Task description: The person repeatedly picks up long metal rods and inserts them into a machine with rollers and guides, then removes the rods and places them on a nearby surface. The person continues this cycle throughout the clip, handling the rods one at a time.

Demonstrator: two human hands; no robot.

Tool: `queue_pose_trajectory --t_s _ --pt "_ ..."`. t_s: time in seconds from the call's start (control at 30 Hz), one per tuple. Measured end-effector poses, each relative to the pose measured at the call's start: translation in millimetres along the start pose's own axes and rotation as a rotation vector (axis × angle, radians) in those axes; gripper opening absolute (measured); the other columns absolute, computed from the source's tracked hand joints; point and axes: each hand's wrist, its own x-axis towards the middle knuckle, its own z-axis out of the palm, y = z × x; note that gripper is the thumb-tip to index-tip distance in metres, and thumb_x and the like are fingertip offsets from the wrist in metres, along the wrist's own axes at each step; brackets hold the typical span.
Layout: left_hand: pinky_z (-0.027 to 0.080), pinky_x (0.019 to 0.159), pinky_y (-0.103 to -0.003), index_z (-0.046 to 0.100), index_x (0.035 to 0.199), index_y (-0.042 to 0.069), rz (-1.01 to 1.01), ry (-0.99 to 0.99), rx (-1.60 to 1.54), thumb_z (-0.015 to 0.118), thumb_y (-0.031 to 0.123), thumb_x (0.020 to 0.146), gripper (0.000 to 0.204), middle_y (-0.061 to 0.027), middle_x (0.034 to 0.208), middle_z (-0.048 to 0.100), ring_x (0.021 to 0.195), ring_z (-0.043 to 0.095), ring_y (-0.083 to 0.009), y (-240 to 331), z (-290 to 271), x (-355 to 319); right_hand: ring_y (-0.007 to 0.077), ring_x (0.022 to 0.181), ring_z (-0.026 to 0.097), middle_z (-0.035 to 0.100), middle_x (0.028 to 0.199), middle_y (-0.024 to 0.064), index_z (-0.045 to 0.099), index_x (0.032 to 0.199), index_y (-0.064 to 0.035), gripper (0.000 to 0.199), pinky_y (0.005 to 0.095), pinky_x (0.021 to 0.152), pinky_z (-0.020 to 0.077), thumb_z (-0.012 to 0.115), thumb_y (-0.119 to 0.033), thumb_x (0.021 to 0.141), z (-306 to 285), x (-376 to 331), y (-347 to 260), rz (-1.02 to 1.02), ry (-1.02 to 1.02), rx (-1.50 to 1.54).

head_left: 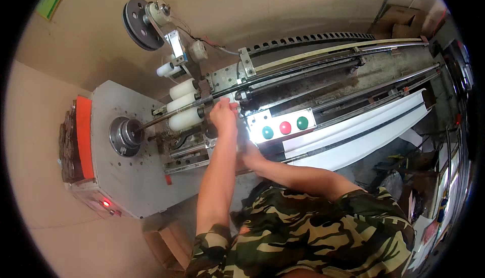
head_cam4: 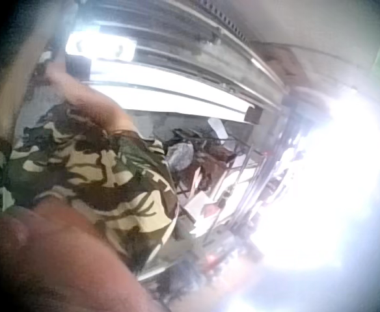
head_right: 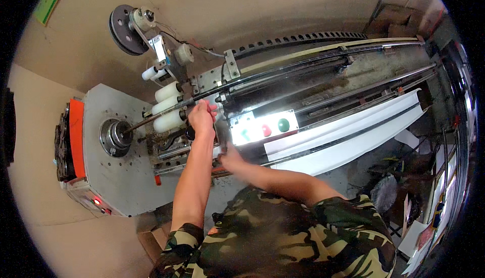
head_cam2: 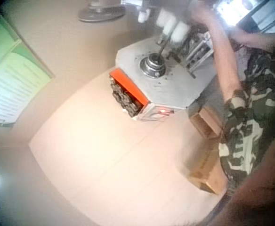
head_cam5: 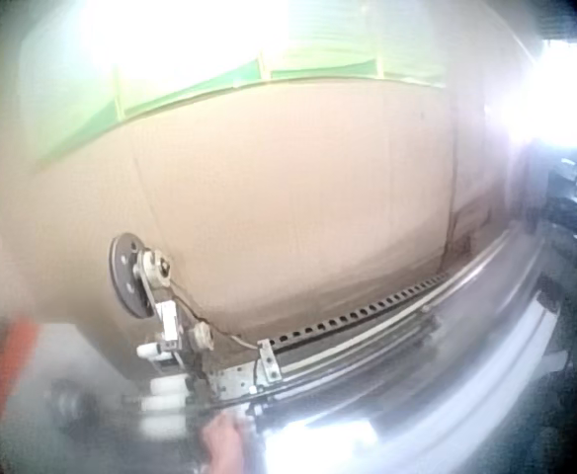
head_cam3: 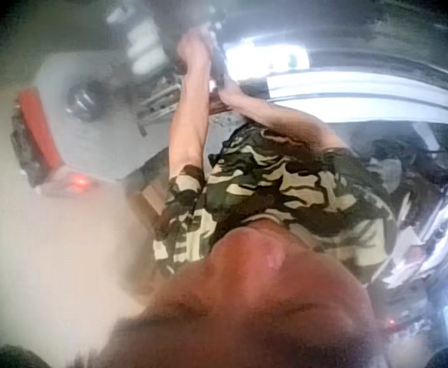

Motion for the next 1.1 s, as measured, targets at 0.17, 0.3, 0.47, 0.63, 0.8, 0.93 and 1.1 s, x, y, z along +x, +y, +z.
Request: queue_pose_trajectory --t_s 0.17,0.3,0.47,0.63,0.8,0.93,1.1 --pt "0.041 0.048 -0.026 0.067 0.107 -0.001 0.148 -0.05 0.144 0.055 0.029 0.106 0.033 -0.0079 0.078 0.07 0.056 0.055 -0.0109 -18.7 -6.0 6.8 0.0448 0.115 0.06 0.06 0.126 0.0288 0.047 0.135 0.001 0.055 0.0496 0.097 0.0473 0.07 -0.019 0.089 16.7 27.9 -4.7 -0.134 0.203 -0.215" --pt "0.05 0.061 -0.036 0.072 0.099 -0.003 0.277 -0.024 0.315 0.051 0.028 0.103 0.037 -0.011 0.077 0.073 0.061 0.064 -0.0187 -28.7 -15.6 4.4 0.0427 0.113 0.062 0.062 0.124 0.0273 0.054 0.128 -0.0002 0.045 0.0478 0.095 0.0496 0.069 -0.017 0.088 -0.8 -1.5 -26.9 -0.244 0.04 -0.415" --pt "0.049 0.064 -0.038 0.071 0.091 0.001 0.6 -0.003 0.637 0.054 0.031 0.102 0.036 -0.0114 0.069 0.068 0.063 0.065 -0.0245 -22.2 -23.4 -38.5 0.0309 0.1 0.068 0.07 0.108 0.0197 0.064 0.12 -0.0012 0.035 0.0414 0.088 0.0538 0.069 -0.017 0.09 -54.7 -72.6 -76.9 -0.223 -0.068 -0.394" --pt "0.048 0.061 -0.041 0.067 0.083 0.002 0.897 -0.172 0.689 0.057 0.023 0.1 0.029 -0.0121 0.07 0.065 0.06 0.062 -0.0296 -16.3 -56.9 -74.8 0.0148 0.084 0.067 0.072 0.099 0.0082 0.062 0.129 -0.0024 0.042 0.0292 0.077 0.0548 0.073 -0.014 0.09 -105.1 -77.9 -90.3 -0.235 0.065 -0.477" --pt "0.046 0.053 -0.04 0.068 0.084 0.004 1.257 -0.47 0.756 0.063 0.009 0.094 0.012 -0.0112 0.068 0.061 0.057 0.057 -0.0307 25.5 -73.1 -139.7 0.0197 0.093 0.064 0.066 0.112 0.011 0.057 0.137 -0.0054 0.064 0.0311 0.08 0.0542 0.081 -0.007 0.078 -130.7 -44.0 -134.9 -0.686 0.418 -0.688" --pt "0.044 0.052 -0.036 0.069 0.104 0.004 1.431 -0.585 0.607 0.076 0.015 0.083 0.025 -0.0055 0.073 0.063 0.06 0.059 -0.0235 41.4 -85.8 -179.5 0.0331 0.11 0.062 0.062 0.127 0.0135 0.06 0.132 -0.0118 0.068 0.0451 0.1 0.0461 0.086 -0.012 0.069 -141.8 -17.3 -177.6 -1.037 0.479 -0.919" --pt "0.047 0.054 -0.033 0.068 0.112 0.0 1.428 -0.674 0.466 0.077 0.017 0.084 0.034 -0.0081 0.083 0.068 0.065 0.064 -0.0223 63.5 -96.2 -259.8 0.0307 0.115 0.061 0.068 0.123 0.01 0.073 0.104 -0.0107 0.034 0.0469 0.106 0.0408 0.085 -0.018 0.073 -183.9 11.4 -182.8 -1.19 0.15 -0.972"
